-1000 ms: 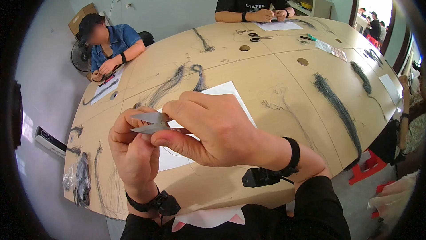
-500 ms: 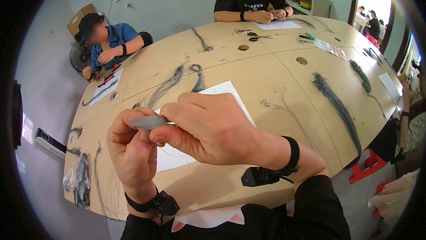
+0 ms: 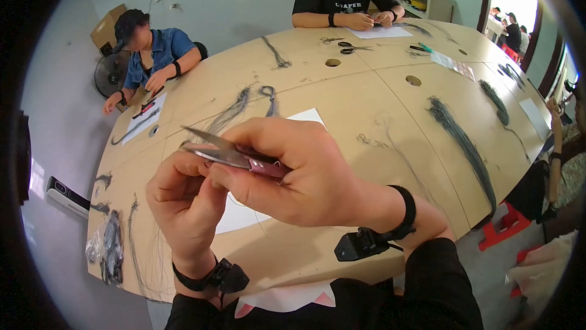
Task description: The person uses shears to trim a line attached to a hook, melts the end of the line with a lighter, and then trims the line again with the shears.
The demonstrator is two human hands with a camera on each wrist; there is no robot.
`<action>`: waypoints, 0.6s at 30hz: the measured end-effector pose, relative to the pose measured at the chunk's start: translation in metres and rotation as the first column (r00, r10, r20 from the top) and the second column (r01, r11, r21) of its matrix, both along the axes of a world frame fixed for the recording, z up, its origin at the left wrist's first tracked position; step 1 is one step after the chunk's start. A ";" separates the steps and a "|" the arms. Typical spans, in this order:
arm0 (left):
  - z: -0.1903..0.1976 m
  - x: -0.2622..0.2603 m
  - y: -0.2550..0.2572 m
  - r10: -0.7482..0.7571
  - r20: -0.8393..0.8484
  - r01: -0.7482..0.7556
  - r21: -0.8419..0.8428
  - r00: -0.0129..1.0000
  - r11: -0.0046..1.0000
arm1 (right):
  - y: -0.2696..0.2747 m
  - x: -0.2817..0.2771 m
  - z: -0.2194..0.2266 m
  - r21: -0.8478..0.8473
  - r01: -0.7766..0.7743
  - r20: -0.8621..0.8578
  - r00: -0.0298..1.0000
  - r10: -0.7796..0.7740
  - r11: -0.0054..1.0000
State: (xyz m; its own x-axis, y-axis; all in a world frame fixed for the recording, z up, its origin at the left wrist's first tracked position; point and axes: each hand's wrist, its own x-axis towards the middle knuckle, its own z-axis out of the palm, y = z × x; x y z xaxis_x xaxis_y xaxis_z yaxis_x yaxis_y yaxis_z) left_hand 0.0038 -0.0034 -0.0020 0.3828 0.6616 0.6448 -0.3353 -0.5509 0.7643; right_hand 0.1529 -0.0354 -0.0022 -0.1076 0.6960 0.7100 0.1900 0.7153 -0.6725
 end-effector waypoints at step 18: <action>0.000 0.000 -0.002 0.001 0.083 0.005 -0.073 0.997 0.997 | -0.002 -0.001 0.007 0.074 0.050 0.076 0.996 -0.056 0.996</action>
State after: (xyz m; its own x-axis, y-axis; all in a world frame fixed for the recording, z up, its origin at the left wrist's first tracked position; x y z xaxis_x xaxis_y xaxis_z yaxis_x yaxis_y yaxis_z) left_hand 0.0042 -0.0053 -0.0019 0.3314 0.7074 0.6243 -0.4002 -0.4938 0.7720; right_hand 0.1515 -0.0374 0.0049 -0.1293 0.6497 0.7491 0.2789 0.7488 -0.6013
